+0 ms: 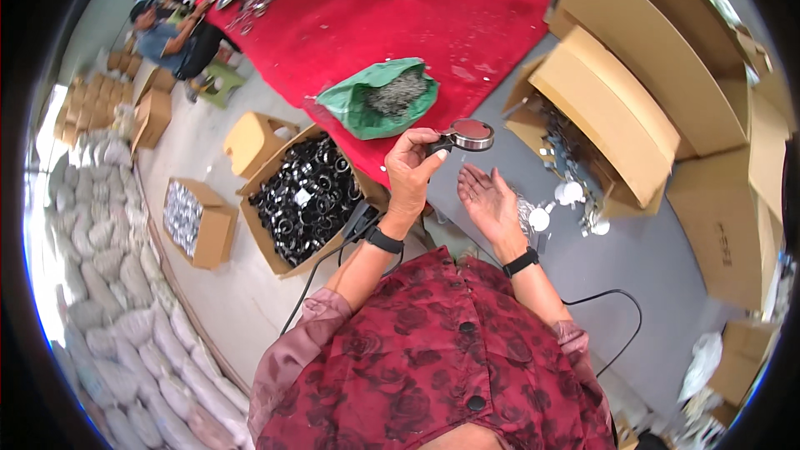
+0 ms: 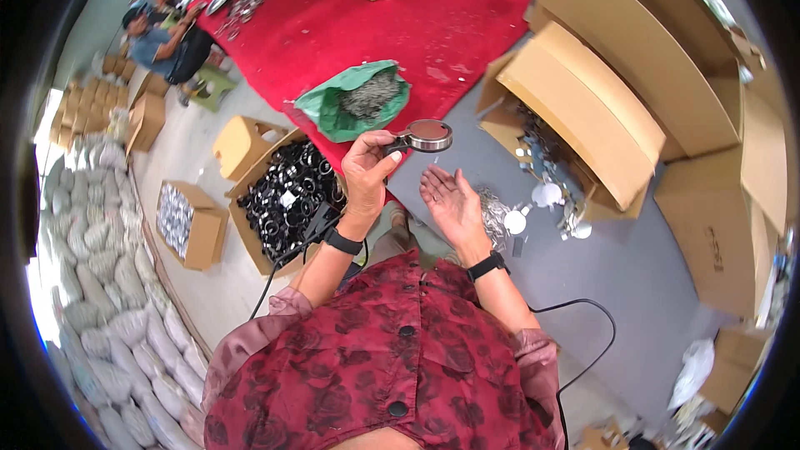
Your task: Manually assembling small metal and plastic components to form larger mechanical circular parts.
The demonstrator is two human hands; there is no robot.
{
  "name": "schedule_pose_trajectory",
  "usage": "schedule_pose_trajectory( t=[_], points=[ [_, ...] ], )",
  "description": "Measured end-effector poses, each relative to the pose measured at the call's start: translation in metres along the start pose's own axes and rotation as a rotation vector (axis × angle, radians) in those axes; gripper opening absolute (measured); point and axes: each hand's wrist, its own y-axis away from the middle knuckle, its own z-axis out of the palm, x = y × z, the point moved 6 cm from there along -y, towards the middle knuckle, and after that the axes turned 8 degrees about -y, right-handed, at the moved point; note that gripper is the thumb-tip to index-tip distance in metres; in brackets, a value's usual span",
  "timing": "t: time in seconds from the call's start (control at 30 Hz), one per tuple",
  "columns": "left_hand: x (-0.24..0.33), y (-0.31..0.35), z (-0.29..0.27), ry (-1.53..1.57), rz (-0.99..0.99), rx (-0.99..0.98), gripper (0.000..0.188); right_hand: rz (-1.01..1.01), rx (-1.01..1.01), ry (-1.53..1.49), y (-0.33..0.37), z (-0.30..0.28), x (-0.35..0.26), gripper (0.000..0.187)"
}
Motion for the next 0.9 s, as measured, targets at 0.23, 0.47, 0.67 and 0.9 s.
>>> schedule_pose_trajectory(
  t=[0.23, 0.47, 0.67, 0.9],
  points=[
    [0.038, 0.002, -0.098, -0.102, 0.104, 0.145, 0.028, 0.119, 0.096, 0.118, -0.055, 0.038, 0.066, 0.061],
    [0.071, 0.001, -0.224, -0.27, 0.15, 0.261, 0.027, 0.359, 0.051, 0.262, -0.133, 0.066, 0.168, 0.054],
    [0.126, 0.015, -0.351, -0.372, 0.176, 0.477, 0.027, 0.519, 0.1, 0.434, -0.198, 0.069, 0.244, 0.058],
    [0.176, 0.079, -0.459, -0.486, 0.283, 0.867, 0.029, 0.723, 0.156, 0.548, -0.251, 0.038, 0.305, 0.053]
  ],
)
